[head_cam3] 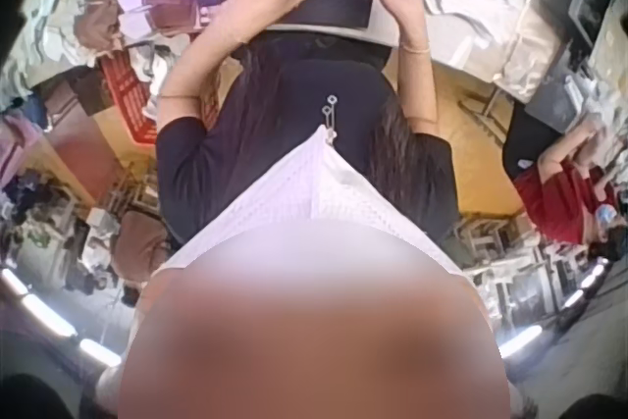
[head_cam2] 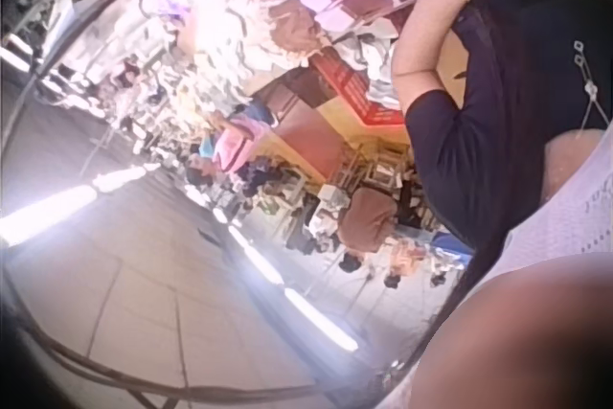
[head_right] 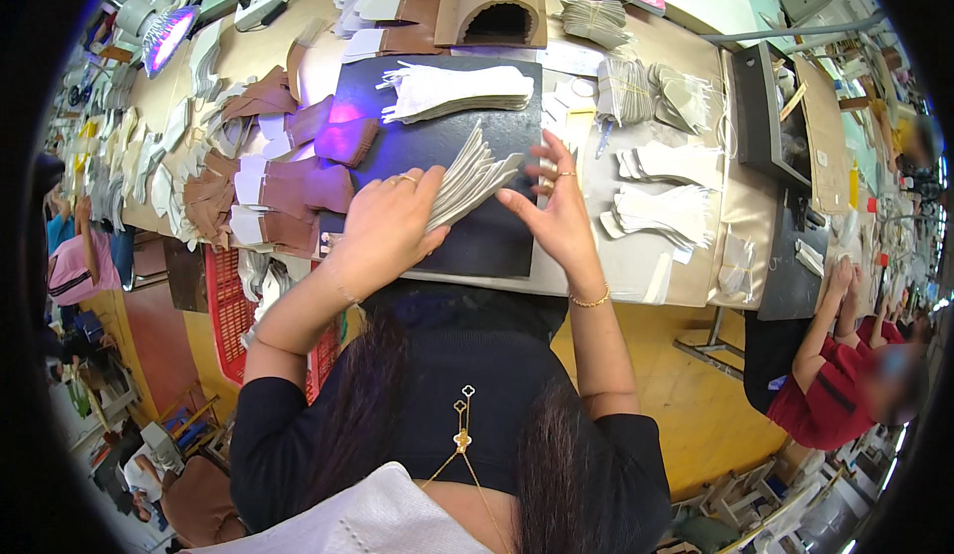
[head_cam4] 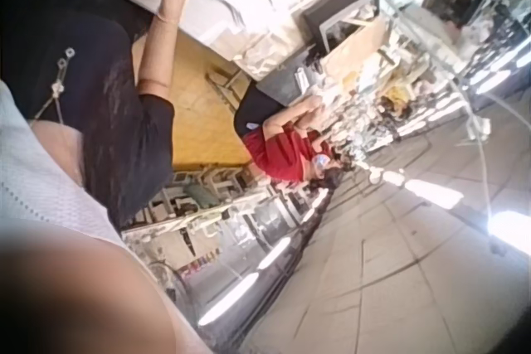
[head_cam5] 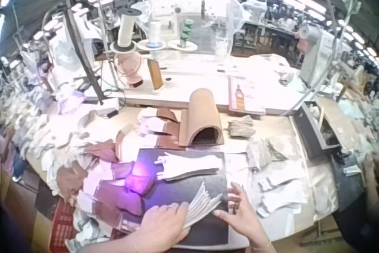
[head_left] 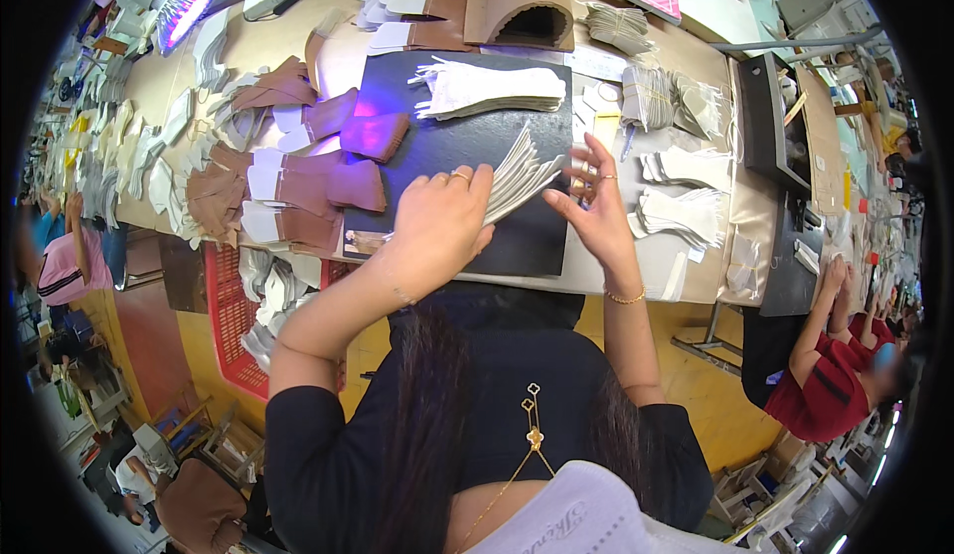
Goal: The person sorts and stacks small fabric pieces on a worktable, separating them into piles by color and type. They handle the pieces by hand, occasionally using a small tool to mark or adjust them, and place the sorted stacks back on the table.
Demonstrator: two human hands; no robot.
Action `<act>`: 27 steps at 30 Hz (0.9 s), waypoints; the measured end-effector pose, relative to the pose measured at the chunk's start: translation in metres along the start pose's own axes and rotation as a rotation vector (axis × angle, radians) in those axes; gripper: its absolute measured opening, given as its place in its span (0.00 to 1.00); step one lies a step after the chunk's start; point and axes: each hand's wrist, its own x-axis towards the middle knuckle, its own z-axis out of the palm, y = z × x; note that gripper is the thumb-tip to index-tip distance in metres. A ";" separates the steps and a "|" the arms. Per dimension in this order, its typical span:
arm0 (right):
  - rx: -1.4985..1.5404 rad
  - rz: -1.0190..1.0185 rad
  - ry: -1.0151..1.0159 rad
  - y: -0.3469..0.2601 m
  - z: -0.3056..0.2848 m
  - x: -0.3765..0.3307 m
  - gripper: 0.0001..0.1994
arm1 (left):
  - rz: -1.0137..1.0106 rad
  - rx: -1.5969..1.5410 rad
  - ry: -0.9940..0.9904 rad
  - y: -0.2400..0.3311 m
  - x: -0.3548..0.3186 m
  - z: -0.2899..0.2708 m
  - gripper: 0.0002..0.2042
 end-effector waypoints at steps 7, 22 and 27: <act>-0.825 -0.503 -0.242 -0.010 -0.003 0.013 0.58 | 0.008 0.198 -0.110 0.003 0.003 0.021 0.31; -0.964 -0.696 -0.352 -0.012 0.014 0.031 0.31 | 0.014 0.035 -0.059 -0.024 -0.007 0.013 0.26; -0.823 -0.582 -0.328 -0.009 0.002 0.031 0.36 | 0.069 0.084 0.022 -0.027 -0.003 0.018 0.24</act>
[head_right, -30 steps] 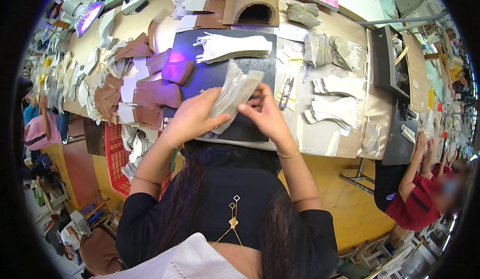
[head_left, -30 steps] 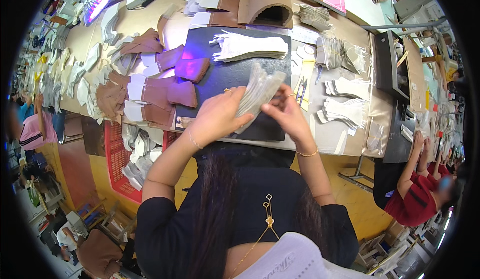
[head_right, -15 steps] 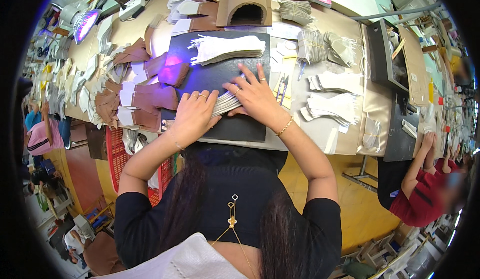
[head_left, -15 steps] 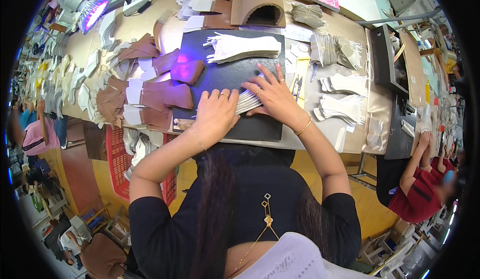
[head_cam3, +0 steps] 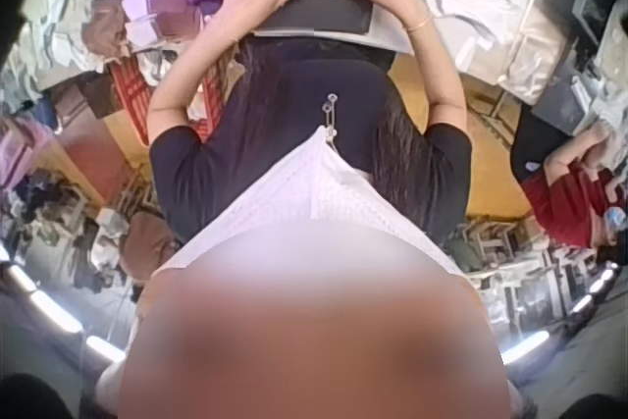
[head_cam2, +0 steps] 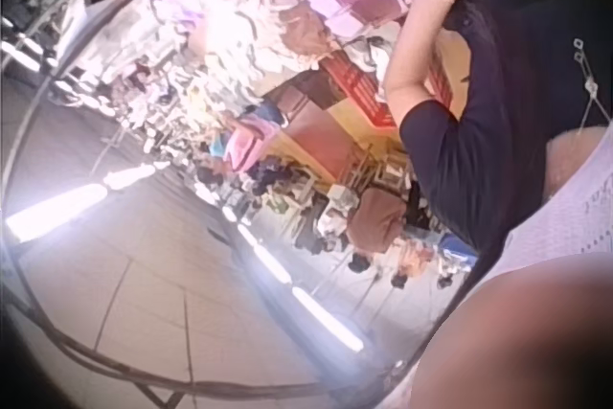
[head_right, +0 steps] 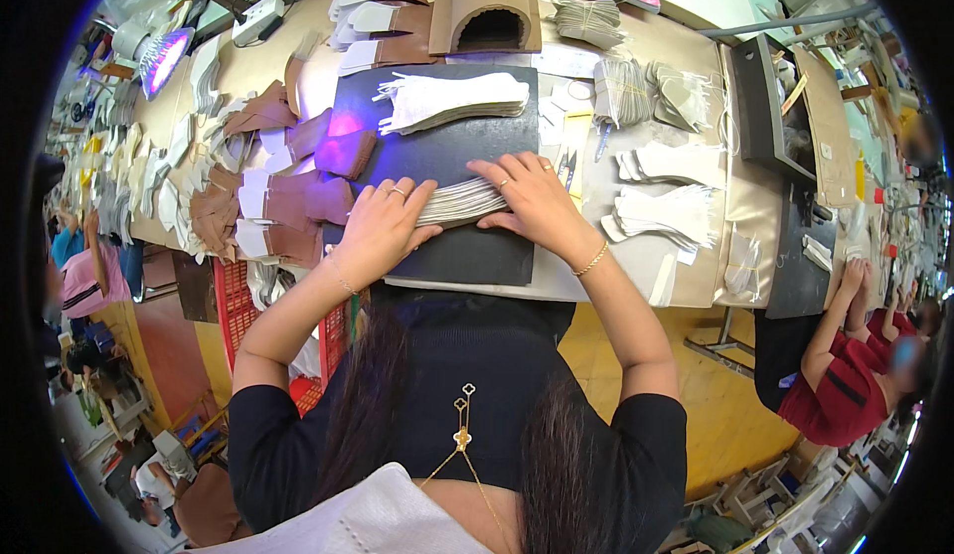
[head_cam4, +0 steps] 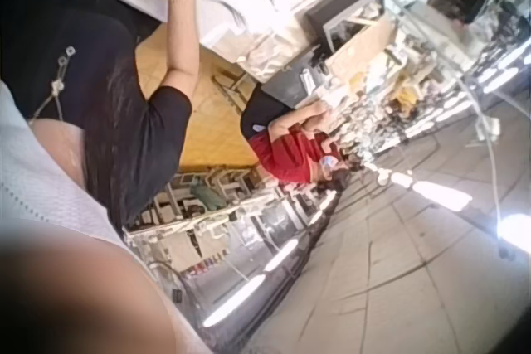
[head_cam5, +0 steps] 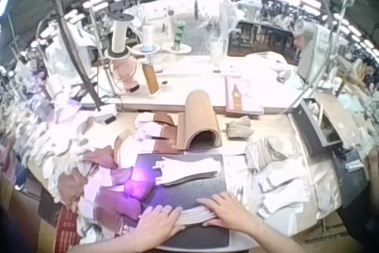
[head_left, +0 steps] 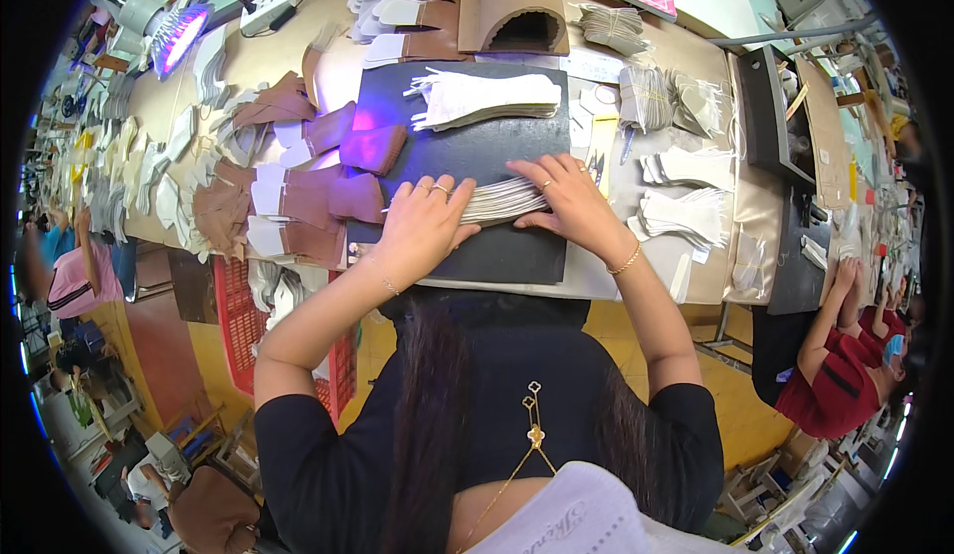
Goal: The person sorts and stacks small fabric pieces on a worktable, separating them into piles by color and type. They handle the pieces by hand, occasionally using a small tool to mark or adjust them, and place the sorted stacks back on the table.
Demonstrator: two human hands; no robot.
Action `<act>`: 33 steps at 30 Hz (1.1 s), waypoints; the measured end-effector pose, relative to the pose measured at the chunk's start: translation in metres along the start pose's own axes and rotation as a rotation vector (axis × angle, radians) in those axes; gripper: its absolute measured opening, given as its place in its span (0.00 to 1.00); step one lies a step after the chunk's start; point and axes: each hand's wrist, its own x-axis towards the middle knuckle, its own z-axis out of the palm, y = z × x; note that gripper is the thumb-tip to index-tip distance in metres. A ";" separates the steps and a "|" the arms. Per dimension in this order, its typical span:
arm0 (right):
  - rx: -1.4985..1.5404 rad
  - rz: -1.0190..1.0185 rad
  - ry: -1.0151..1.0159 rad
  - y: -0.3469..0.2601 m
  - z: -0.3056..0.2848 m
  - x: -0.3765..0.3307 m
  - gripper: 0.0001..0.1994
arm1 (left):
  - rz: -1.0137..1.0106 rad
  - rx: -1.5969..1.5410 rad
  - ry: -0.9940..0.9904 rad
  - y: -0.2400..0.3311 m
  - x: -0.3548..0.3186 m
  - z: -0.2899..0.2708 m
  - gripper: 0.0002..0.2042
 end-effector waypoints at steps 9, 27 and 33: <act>0.806 0.363 0.250 0.027 0.006 -0.007 0.47 | -0.249 -0.653 -0.237 -0.039 0.037 -0.019 0.31; 0.384 0.573 0.442 0.028 0.016 0.031 0.35 | -0.026 0.111 0.257 -0.015 0.068 0.036 0.39; 0.359 0.528 0.515 0.028 0.000 0.002 0.26 | 0.060 0.151 0.133 -0.028 0.078 0.043 0.40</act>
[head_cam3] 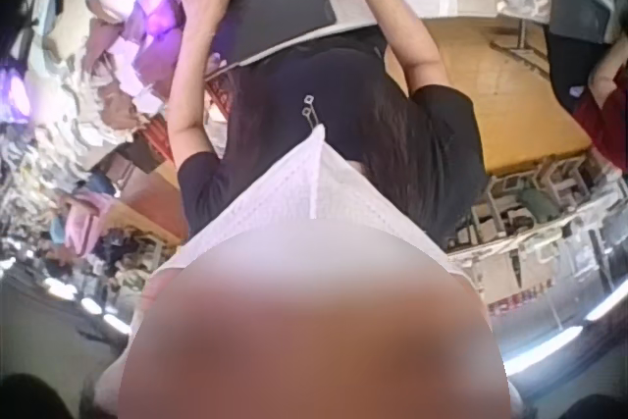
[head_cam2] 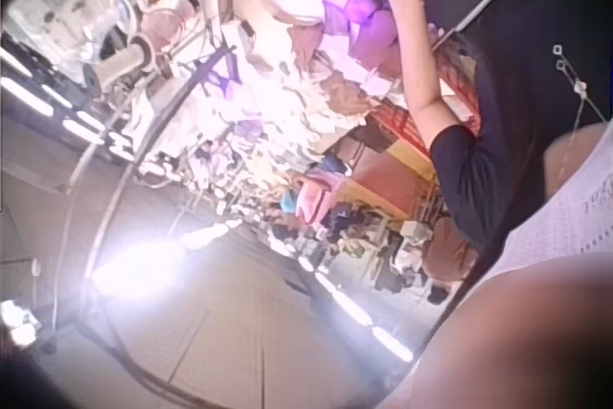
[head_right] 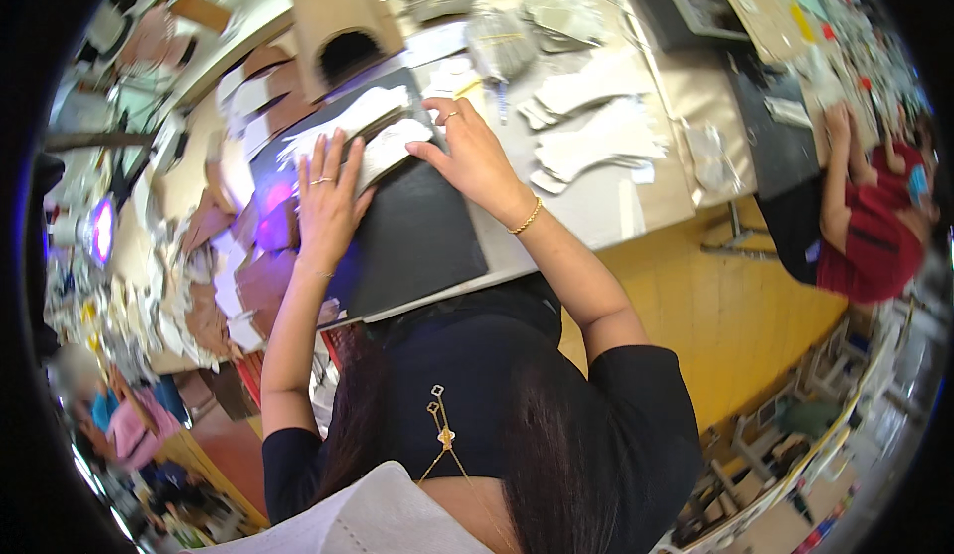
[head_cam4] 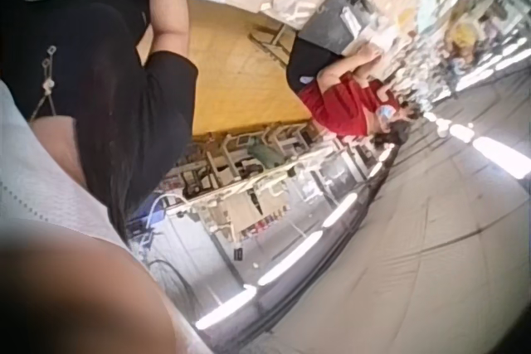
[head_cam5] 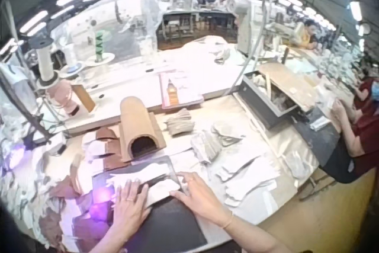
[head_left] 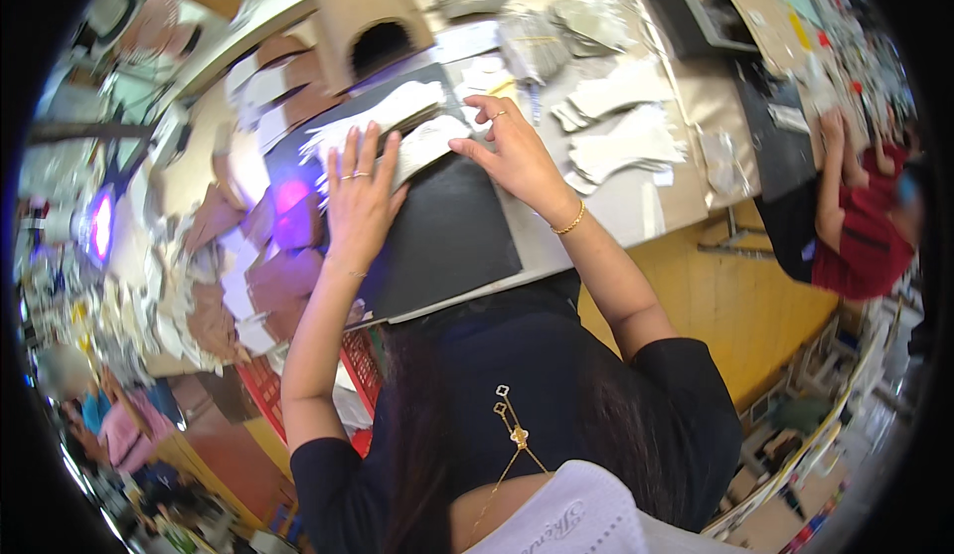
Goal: The person sorts and stacks small fabric pieces on a worktable, separating them into piles by color and type. They handle the pieces by hand, occasionally using a small tool to mark or adjust them, and place the sorted stacks back on the table.
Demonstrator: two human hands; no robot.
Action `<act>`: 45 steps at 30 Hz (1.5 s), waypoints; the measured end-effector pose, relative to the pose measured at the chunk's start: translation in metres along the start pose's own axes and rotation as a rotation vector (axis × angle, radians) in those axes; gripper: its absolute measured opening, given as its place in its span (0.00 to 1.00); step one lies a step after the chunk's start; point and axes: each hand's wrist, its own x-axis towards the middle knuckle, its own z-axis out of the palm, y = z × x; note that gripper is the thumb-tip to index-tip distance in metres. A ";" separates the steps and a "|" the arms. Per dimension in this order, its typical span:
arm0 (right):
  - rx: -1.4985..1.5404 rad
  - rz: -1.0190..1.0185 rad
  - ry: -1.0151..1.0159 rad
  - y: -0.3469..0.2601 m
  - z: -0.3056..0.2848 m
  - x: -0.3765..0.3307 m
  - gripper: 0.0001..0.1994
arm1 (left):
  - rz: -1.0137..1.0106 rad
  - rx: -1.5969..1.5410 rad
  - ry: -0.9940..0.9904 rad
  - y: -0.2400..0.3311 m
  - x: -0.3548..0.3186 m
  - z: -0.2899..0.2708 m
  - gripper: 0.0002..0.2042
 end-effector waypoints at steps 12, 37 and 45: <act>-1.043 -0.169 -0.160 0.069 -0.143 -0.071 0.25 | 0.093 0.032 0.065 0.004 0.004 -0.010 0.39; 0.291 0.157 -0.569 -0.028 -0.102 -0.063 0.30 | -0.242 -1.730 -0.232 0.085 -0.050 -0.018 0.39; 1.068 0.157 -0.673 -0.056 0.021 -0.047 0.35 | -0.782 -2.607 -0.098 0.064 -0.053 -0.018 0.43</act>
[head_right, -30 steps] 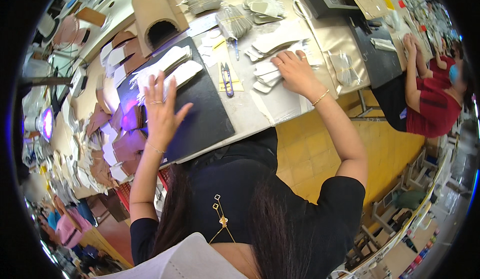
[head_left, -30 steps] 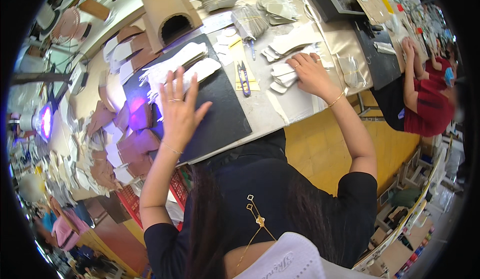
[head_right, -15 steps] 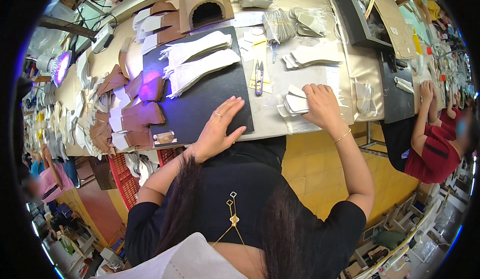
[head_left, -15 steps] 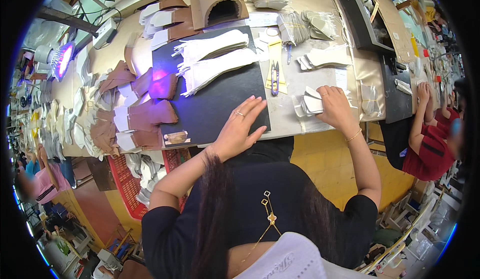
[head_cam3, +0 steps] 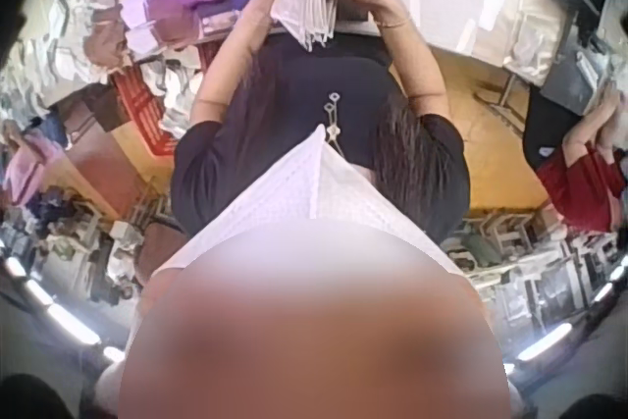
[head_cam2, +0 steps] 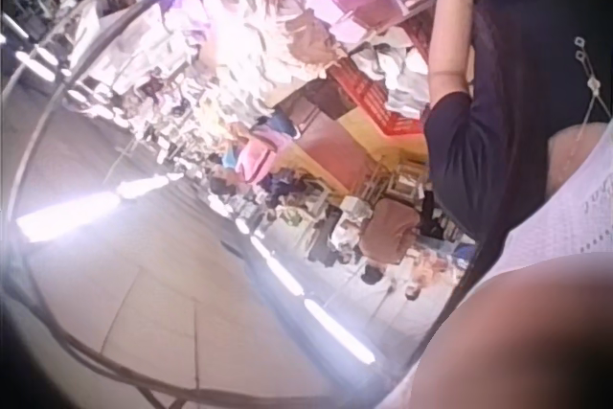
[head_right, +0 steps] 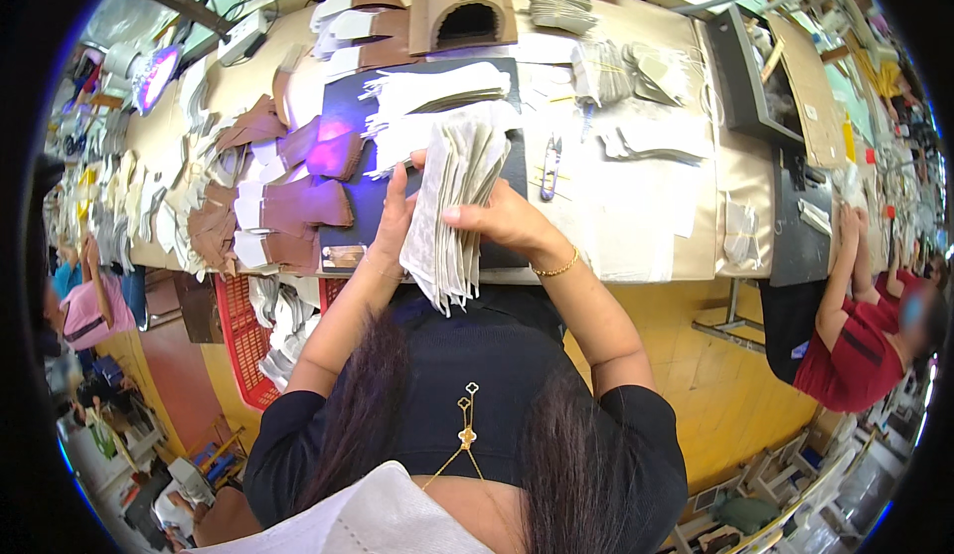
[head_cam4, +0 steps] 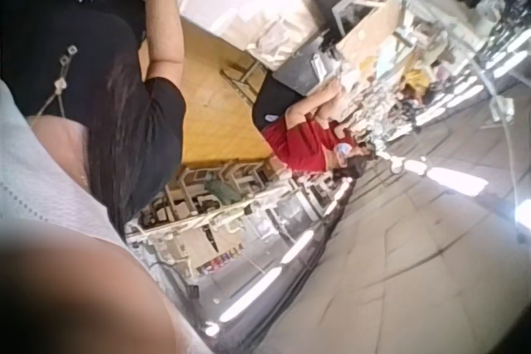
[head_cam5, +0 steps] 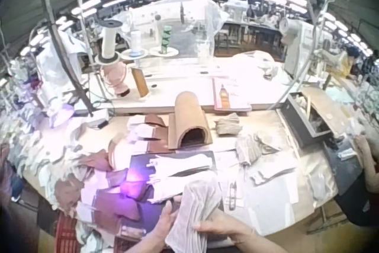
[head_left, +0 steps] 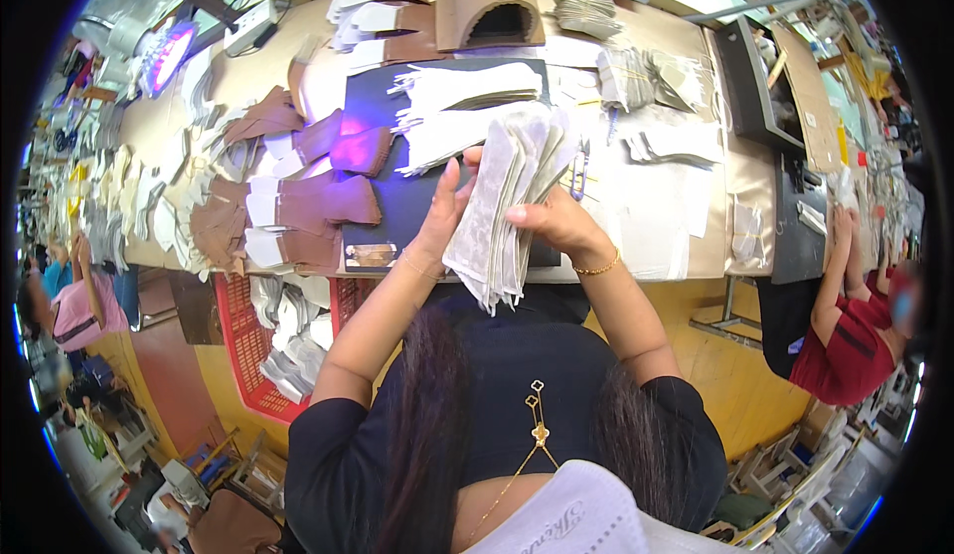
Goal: The person sorts and stacks small fabric pieces on a worktable, separating them into piles by color and type. They handle the pieces by hand, occasionally using a small tool to mark or adjust them, and place the sorted stacks back on the table.
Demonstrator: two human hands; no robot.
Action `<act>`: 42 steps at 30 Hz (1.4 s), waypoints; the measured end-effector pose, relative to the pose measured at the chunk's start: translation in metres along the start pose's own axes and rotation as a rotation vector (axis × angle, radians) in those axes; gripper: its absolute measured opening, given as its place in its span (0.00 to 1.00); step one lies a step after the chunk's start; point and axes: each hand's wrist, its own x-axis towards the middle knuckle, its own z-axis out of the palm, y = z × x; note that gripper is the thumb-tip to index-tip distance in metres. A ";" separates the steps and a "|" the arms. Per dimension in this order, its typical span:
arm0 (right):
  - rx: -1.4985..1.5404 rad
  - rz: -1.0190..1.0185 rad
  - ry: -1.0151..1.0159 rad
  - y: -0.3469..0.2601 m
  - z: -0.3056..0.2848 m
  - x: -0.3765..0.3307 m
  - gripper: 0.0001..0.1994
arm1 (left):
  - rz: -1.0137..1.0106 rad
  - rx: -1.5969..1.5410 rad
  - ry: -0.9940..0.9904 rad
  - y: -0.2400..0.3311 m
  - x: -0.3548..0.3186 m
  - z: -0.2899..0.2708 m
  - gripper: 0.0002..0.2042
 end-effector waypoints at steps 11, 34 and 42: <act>-0.500 0.060 0.421 0.011 -0.008 -0.019 0.43 | -0.106 0.416 -0.096 0.007 -0.029 -0.019 0.33; -0.738 -0.092 0.592 0.046 0.019 -0.023 0.33 | -0.107 0.188 0.099 -0.007 -0.031 -0.018 0.27; -0.888 -0.342 0.498 0.035 0.016 -0.017 0.16 | -0.051 0.243 0.151 -0.002 -0.039 -0.021 0.24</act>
